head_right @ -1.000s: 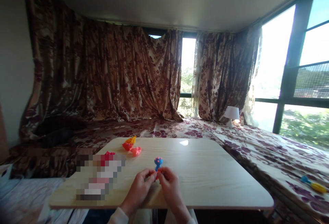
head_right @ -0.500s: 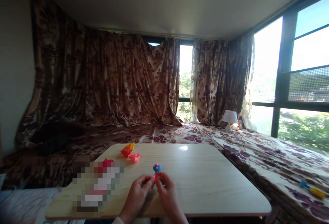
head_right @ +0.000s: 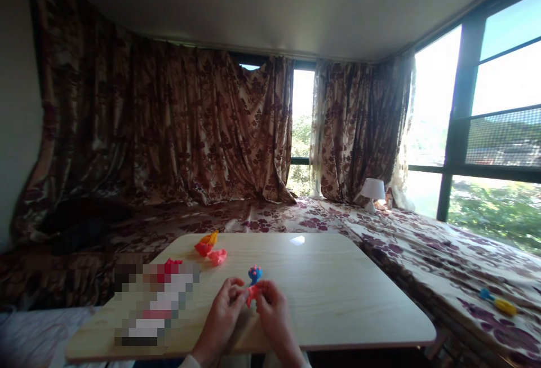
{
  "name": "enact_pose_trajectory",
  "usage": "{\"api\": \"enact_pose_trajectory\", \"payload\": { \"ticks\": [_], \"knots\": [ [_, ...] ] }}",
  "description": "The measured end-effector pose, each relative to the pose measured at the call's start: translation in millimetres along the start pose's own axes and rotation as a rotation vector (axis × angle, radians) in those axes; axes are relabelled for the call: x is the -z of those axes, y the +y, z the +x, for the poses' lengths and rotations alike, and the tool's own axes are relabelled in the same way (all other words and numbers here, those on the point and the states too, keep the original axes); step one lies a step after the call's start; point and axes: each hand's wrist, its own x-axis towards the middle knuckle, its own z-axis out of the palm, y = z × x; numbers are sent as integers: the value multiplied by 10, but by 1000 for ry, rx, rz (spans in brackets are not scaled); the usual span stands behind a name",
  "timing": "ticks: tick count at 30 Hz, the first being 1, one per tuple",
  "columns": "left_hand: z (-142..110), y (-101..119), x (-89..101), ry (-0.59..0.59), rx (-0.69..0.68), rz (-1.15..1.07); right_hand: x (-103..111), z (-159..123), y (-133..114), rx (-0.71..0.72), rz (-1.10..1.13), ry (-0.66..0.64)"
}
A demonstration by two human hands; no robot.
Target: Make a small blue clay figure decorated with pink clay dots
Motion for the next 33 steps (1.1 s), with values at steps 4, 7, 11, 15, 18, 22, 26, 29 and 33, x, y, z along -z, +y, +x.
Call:
{"api": "enact_pose_trajectory", "payload": {
  "ticks": [4,7,11,15,18,22,26,29,33],
  "knots": [
    [27,-66,18,-16,-11,14,17,-7,6,2,-89,-53],
    [38,-60,29,-1,-8,39,41,-20,-31,-6,-110,-84],
    [37,-43,30,17,24,8,50,-40,-93,64,-142,-111],
    [32,-61,25,49,28,2,31,-51,-69,129,-169,-55],
    [33,-58,19,26,15,27,22,-40,-15,156,-158,-20],
    [34,2,13,10,-59,109,27,-14,22,114,-114,-11],
    [24,45,11,-7,-72,157,40,-6,-8,60,-99,-30],
    [17,44,9,-20,-41,158,49,-7,-38,82,-129,-36],
    [16,25,13,-14,-34,151,62,-12,-55,61,-148,-31]
  ]
}}
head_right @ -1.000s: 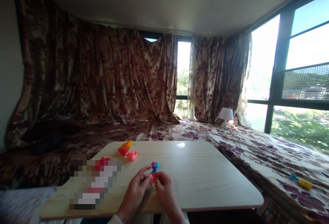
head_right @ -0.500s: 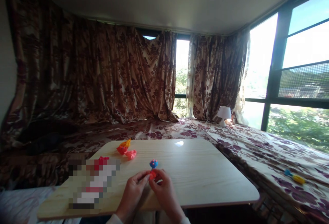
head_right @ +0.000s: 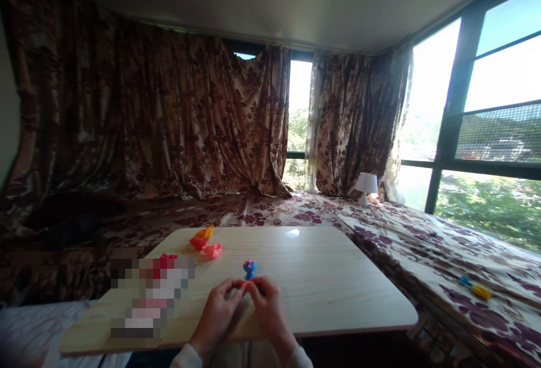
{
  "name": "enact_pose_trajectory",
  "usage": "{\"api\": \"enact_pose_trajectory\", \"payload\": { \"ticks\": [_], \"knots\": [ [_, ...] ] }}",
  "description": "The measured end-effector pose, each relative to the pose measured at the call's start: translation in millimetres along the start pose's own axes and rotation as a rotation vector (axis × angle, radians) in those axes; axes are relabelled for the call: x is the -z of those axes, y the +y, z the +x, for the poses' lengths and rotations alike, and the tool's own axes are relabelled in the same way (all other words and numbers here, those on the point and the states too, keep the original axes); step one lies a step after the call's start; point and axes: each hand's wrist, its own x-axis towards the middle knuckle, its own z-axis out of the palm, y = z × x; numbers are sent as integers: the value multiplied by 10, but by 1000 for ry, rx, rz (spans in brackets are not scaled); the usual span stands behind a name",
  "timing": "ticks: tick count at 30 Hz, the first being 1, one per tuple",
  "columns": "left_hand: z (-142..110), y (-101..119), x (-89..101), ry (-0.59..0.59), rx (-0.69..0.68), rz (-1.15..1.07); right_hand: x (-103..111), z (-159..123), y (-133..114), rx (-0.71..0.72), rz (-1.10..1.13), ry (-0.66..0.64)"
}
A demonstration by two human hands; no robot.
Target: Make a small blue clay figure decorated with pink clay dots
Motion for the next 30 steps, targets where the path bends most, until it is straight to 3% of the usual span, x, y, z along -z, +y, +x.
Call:
{"api": "enact_pose_trajectory", "payload": {
  "ticks": [3,10,26,30],
  "knots": [
    [5,-21,11,9,11,-29,6,-7,-8,-42,1,-8],
    [19,-25,19,-14,19,-81,-23,10,42,5,67,-4],
    [16,-4,-23,-79,3,-10,-35,-4,21,-53,62,24],
    [-6,16,-32,-49,-14,23,-37,-3,39,-52,87,64]
  ]
}}
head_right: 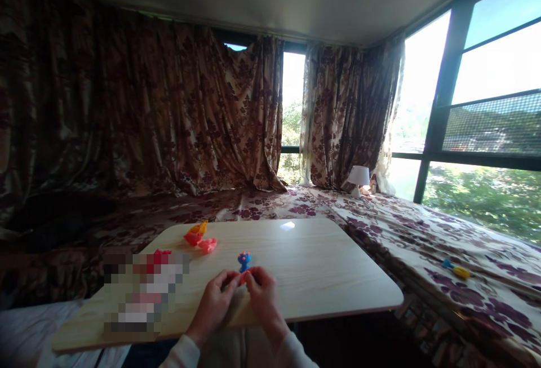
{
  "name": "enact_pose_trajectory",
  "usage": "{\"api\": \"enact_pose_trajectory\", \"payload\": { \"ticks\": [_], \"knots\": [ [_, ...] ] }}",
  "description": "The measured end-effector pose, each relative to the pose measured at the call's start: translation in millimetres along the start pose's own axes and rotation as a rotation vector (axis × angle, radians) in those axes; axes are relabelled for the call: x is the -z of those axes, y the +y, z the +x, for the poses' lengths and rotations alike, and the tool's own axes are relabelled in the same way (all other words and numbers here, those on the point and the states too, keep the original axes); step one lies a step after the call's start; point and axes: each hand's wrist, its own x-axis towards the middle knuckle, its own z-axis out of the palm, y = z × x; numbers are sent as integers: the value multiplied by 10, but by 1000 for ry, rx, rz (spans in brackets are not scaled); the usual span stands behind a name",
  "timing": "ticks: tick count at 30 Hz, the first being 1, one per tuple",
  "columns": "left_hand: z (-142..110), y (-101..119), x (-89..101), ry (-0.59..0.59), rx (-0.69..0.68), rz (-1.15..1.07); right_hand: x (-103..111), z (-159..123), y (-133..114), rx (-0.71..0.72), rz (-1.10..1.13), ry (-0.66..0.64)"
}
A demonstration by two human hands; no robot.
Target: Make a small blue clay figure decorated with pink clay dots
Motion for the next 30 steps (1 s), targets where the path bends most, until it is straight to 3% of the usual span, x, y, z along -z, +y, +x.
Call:
{"api": "enact_pose_trajectory", "payload": {
  "ticks": [5,10,17,23,30],
  "knots": [
    [-6,-3,-7,31,-17,18,-4,2,32,34,35,26],
    [11,-27,-3,33,3,-9,1,11,88,98,62,-29],
    [30,-36,25,10,-33,32,33,1,-18,81,-13,-82],
    [35,-35,26,137,-92,109,6,-7,-45,94,46,-5],
    [28,-41,36,58,-51,58,18,-8,-69,36,64,-51]
  ]
}}
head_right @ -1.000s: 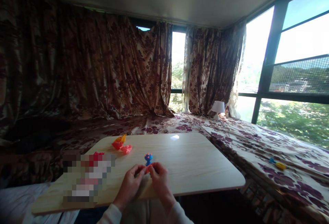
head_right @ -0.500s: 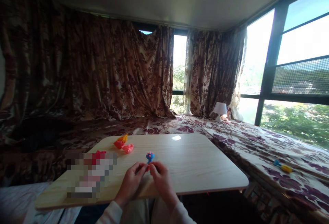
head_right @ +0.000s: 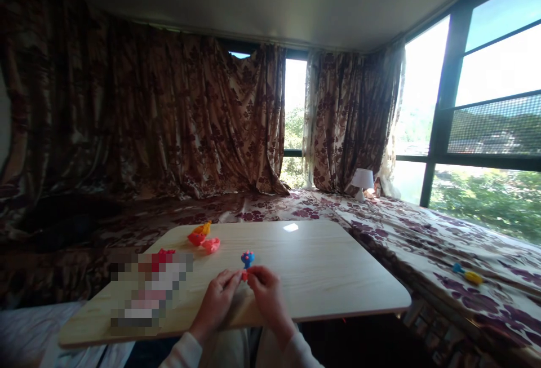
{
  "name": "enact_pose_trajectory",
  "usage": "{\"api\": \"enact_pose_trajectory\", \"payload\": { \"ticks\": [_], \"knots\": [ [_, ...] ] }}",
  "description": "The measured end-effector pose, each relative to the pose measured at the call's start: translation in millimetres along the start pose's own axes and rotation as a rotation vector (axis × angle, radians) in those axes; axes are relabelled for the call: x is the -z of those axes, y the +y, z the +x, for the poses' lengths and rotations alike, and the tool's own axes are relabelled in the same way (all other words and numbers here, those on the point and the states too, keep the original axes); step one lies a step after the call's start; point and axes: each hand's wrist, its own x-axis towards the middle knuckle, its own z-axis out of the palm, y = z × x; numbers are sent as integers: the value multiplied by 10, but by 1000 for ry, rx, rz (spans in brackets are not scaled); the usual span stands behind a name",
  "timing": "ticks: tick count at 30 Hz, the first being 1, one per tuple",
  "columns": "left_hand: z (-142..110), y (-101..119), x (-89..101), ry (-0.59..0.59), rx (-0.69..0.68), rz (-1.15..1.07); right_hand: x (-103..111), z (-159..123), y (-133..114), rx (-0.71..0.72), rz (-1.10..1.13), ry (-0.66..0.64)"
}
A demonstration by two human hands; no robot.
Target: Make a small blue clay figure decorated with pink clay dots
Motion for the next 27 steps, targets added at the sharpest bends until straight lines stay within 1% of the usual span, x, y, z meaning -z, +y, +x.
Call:
{"api": "enact_pose_trajectory", "payload": {
  "ticks": [4,8,13,15,18,21,24,27],
  "knots": [
    [0,19,0,-58,-6,4,17,14,14,3,-5,-23],
    [-9,28,0,-60,-10,14,9,25,26,67,-68,-3],
    [-13,11,14,-32,10,-24,-17,9,-26,-9,-2,-13],
    [-10,20,19,-29,27,-55,-13,-1,-68,-28,-26,-28],
    [-10,64,19,-34,48,-88,5,-13,-130,-36,-87,-40],
    [-24,106,16,-47,31,-70,20,-18,-155,-12,-105,-51],
    [-37,101,12,-37,34,-59,29,-13,-112,8,-114,-56],
    [-34,57,5,-16,70,-91,38,4,-19,-16,-83,-13]
  ]
}}
